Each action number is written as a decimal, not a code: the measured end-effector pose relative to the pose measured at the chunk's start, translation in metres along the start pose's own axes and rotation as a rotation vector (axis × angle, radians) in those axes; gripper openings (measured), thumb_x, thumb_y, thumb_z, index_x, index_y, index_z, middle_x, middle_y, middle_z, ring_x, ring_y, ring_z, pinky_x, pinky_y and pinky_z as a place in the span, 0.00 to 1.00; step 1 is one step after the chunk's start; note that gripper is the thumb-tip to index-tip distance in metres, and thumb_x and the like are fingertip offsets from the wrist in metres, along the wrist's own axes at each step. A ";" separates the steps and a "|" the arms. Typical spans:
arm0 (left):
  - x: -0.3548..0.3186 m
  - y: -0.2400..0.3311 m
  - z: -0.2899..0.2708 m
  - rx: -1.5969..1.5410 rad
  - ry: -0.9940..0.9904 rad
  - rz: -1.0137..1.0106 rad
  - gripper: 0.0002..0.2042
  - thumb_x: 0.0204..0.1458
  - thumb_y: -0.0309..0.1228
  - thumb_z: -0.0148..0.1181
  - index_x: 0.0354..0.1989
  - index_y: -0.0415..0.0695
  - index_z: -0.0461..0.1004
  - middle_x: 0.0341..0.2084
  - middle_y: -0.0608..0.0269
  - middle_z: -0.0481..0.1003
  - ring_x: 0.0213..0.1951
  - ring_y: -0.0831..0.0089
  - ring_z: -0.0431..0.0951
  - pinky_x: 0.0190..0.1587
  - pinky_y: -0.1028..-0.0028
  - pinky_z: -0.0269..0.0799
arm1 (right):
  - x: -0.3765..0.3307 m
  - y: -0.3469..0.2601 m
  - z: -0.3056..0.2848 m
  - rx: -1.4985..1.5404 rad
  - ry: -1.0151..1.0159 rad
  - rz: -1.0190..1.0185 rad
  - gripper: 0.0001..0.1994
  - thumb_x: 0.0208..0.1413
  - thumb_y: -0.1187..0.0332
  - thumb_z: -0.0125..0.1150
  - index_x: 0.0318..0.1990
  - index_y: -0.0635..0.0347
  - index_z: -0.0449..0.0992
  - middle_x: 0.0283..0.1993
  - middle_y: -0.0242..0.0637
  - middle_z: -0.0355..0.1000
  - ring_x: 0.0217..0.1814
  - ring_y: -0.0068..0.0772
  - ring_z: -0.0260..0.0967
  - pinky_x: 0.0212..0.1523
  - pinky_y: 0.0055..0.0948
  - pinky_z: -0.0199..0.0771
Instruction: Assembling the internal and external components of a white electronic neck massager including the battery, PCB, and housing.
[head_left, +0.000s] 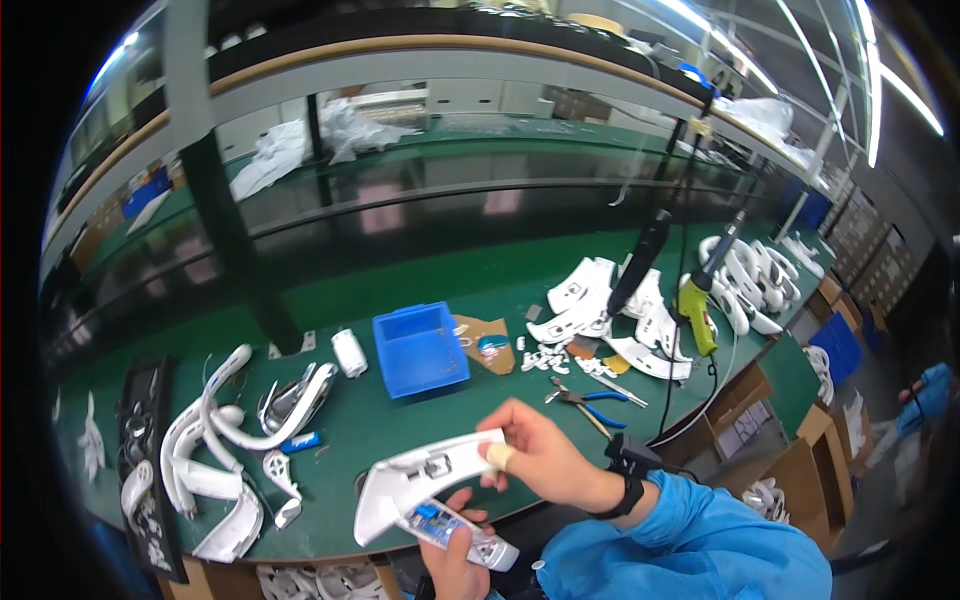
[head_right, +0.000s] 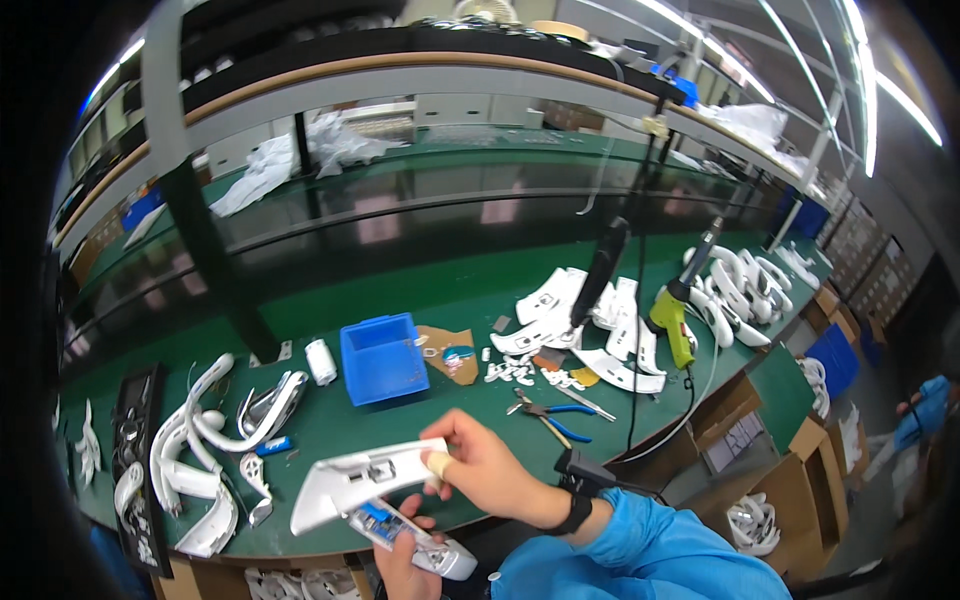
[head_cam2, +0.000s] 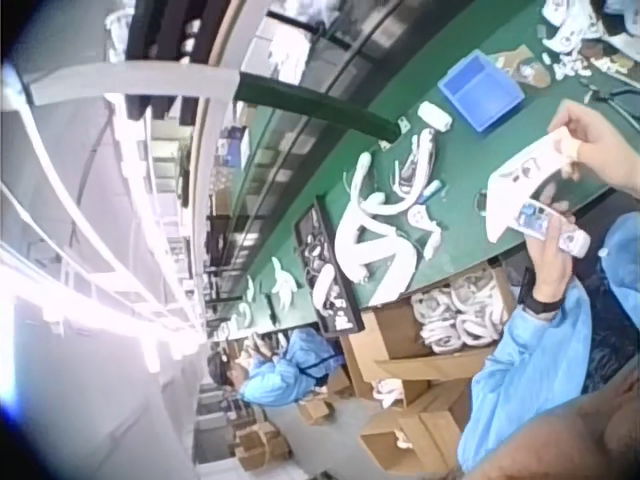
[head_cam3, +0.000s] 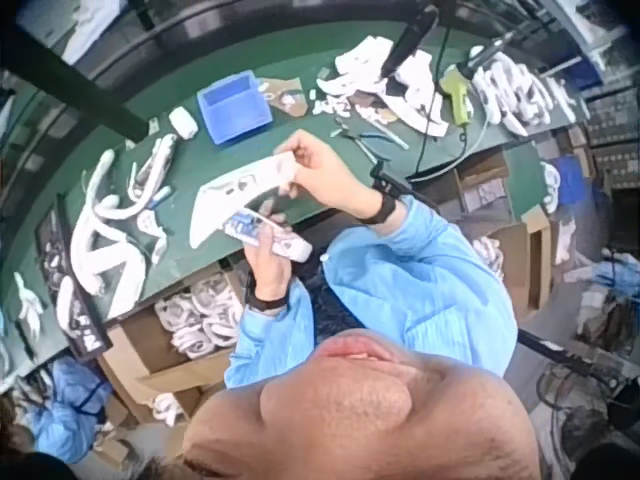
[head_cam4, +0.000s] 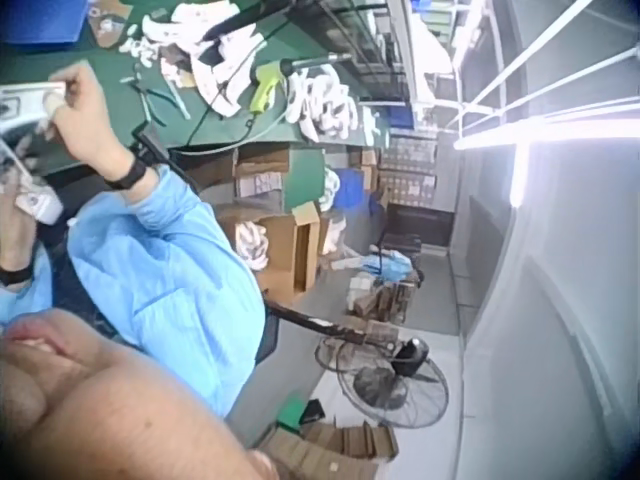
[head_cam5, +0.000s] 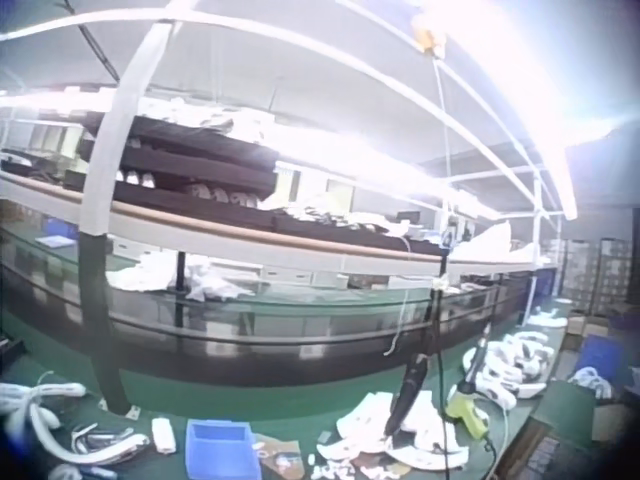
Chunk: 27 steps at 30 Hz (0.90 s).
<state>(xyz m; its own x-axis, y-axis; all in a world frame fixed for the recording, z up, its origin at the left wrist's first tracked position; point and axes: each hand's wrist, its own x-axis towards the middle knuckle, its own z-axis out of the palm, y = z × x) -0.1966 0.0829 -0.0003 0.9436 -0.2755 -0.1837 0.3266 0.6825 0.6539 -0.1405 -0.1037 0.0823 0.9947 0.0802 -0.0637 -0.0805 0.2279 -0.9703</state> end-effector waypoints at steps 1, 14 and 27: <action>-0.003 0.000 0.003 0.003 0.023 0.032 0.24 0.65 0.30 0.58 0.67 0.40 0.60 0.49 0.54 0.76 0.40 0.67 0.79 0.42 0.69 0.79 | -0.014 0.007 -0.005 0.016 0.027 0.023 0.10 0.67 0.74 0.57 0.52 0.62 0.64 0.44 0.40 0.75 0.38 0.24 0.76 0.33 0.23 0.76; -0.008 0.002 0.039 0.290 0.326 0.191 0.43 0.50 0.13 0.63 0.75 0.39 0.49 0.38 0.60 0.77 0.38 0.71 0.79 0.44 0.71 0.78 | -0.081 0.019 -0.032 0.030 -0.199 0.206 0.14 0.66 0.70 0.61 0.54 0.62 0.66 0.48 0.39 0.76 0.45 0.26 0.77 0.45 0.29 0.78; -0.029 0.003 0.024 0.330 0.065 0.169 0.44 0.49 0.17 0.67 0.73 0.36 0.46 0.44 0.54 0.79 0.45 0.69 0.82 0.50 0.71 0.79 | -0.094 0.051 -0.050 0.334 -0.355 0.419 0.20 0.65 0.55 0.62 0.50 0.62 0.67 0.50 0.52 0.77 0.45 0.41 0.81 0.40 0.31 0.81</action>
<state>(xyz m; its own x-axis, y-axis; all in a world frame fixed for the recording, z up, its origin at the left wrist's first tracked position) -0.2246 0.0767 0.0242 0.9875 -0.1275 -0.0923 0.1411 0.4570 0.8782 -0.2347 -0.1481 0.0276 0.7980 0.5312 -0.2848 -0.5298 0.3930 -0.7515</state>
